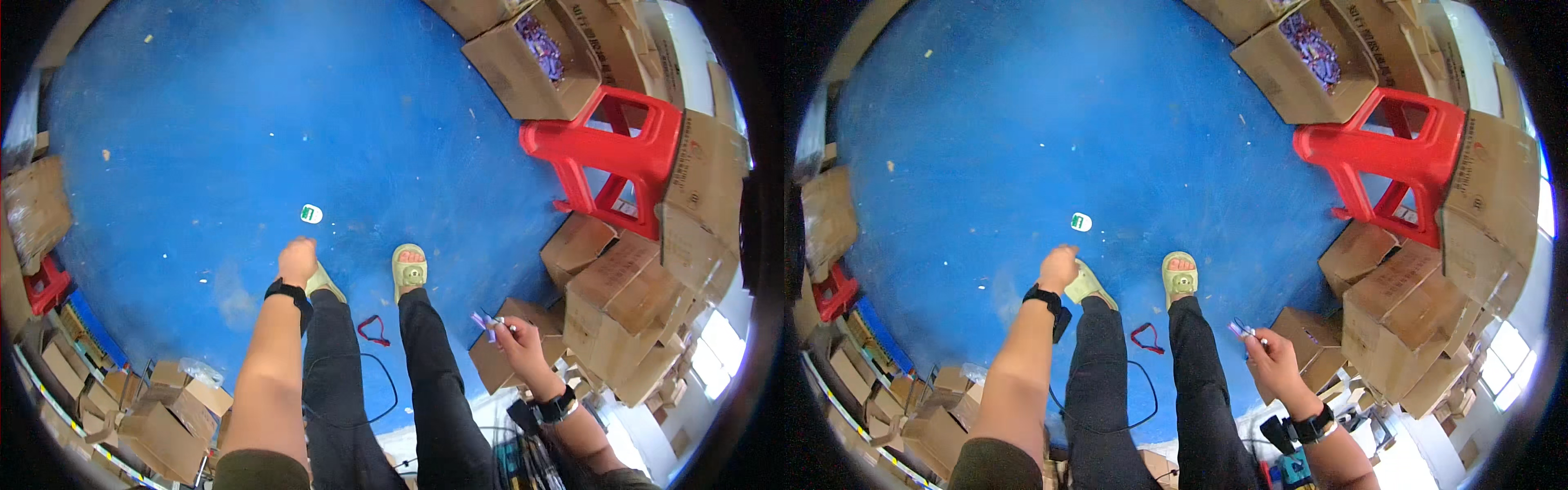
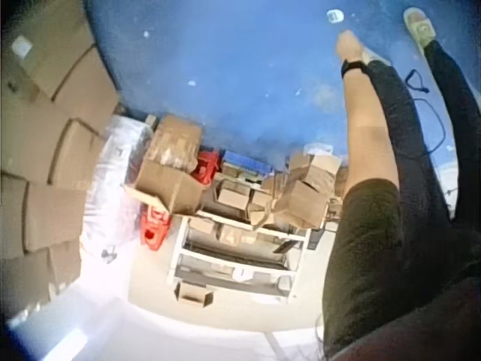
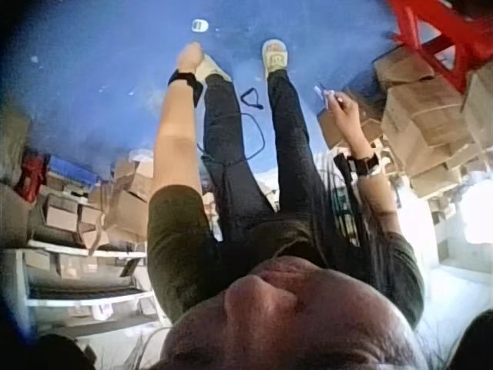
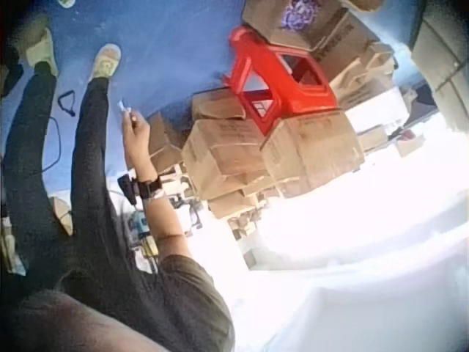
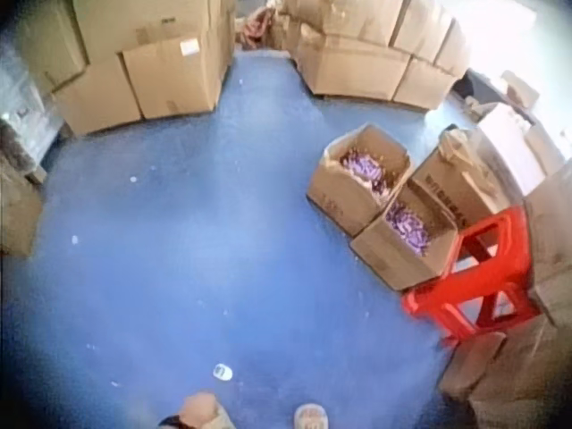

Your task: The user is welding wires to batteries and assembling small circuit boards for battery packs.

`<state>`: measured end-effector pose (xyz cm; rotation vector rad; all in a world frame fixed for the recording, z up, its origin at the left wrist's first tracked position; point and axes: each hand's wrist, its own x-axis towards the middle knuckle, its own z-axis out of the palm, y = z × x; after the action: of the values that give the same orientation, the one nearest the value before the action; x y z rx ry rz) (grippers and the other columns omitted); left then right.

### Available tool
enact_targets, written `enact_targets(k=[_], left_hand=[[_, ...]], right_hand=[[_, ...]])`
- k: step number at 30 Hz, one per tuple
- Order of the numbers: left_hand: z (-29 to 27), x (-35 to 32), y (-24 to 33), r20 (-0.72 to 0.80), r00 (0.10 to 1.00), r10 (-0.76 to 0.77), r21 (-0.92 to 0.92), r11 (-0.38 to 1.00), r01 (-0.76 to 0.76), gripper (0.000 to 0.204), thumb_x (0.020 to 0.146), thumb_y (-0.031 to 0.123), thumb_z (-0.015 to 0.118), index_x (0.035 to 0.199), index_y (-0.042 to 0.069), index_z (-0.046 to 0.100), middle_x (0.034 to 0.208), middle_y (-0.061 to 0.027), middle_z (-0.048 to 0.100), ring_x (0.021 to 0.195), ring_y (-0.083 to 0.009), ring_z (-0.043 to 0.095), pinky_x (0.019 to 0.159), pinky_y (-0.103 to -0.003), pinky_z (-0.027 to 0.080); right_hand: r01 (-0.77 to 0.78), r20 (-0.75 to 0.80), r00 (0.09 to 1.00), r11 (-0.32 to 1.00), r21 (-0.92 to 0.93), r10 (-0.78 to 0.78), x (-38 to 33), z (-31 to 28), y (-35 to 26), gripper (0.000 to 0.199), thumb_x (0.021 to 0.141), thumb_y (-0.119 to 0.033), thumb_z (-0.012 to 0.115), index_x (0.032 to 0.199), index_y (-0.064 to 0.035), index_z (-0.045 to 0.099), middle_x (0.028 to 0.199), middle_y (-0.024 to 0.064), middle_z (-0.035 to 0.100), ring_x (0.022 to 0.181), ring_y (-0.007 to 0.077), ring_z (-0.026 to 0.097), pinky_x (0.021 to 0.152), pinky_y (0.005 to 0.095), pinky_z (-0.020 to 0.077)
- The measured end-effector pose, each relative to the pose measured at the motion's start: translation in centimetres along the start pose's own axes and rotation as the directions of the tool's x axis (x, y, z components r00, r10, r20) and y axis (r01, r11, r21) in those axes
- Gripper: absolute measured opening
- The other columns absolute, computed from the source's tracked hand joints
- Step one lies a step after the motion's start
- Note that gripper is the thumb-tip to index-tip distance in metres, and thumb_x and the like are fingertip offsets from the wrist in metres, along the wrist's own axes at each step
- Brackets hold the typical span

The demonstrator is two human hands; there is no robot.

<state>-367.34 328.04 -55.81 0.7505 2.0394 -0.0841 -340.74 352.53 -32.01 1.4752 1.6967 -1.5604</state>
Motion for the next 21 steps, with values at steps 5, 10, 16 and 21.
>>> enact_targets(k=[5,10,16,21], left_hand=[[7.1,9.6,-2.9,-0.260,0.964,-0.056,0.054,0.996,0.072,0.036,0.067,0.003,0.057,0.102,0.010,0.054,0.099,-0.0078,0.052,0.091,-0.0277,0.053,0.071,-0.038,0.048],[9.8,14.4,-4.2,-0.350,0.924,0.156,0.280,0.958,-0.056,0.027,0.073,0.008,0.055,0.099,0.010,0.050,0.095,-0.0081,0.050,0.085,-0.0265,0.054,0.066,-0.036,0.050],[7.6,14.8,-6.6,-0.154,0.979,0.132,0.221,0.971,-0.096,0.028,0.071,0.014,0.063,0.092,0.005,0.047,0.093,-0.0146,0.051,0.085,-0.0328,0.054,0.066,-0.042,0.048],[1.0,11.0,-4.1,-0.183,0.976,-0.114,-0.433,0.901,0.024,0.036,0.073,0.024,0.062,0.095,-0.001,0.047,0.085,-0.0261,0.058,0.084,-0.0421,0.055,0.071,-0.045,0.044]], right_hand=[[-0.131,-0.045,0.990,0.984,0.119,0.137,3.9,2.1,2.4,0.014,0.087,-0.013,0.051,0.087,-0.0009,0.058,0.064,-0.0023,0.050,0.057,0.0036,0.043,0.051,0.0185,0.0357],[-0.173,-0.060,0.982,0.983,0.067,0.177,7.8,3.4,5.1,0.014,0.087,-0.012,0.050,0.089,-0.0013,0.058,0.067,-0.0011,0.052,0.059,0.0045,0.045,0.054,0.0188,0.0375],[-0.149,-0.064,0.985,0.974,0.172,0.162,8.6,4.8,3.5,0.016,0.087,-0.013,0.050,0.089,-0.0008,0.059,0.066,-0.0003,0.052,0.059,0.0052,0.046,0.053,0.0198,0.0391],[-0.144,-0.095,0.982,0.976,0.163,0.161,5.5,4.0,0.0,0.015,0.087,-0.014,0.051,0.090,-0.0035,0.061,0.061,-0.0028,0.050,0.055,0.0040,0.044,0.050,0.0187,0.0363]])
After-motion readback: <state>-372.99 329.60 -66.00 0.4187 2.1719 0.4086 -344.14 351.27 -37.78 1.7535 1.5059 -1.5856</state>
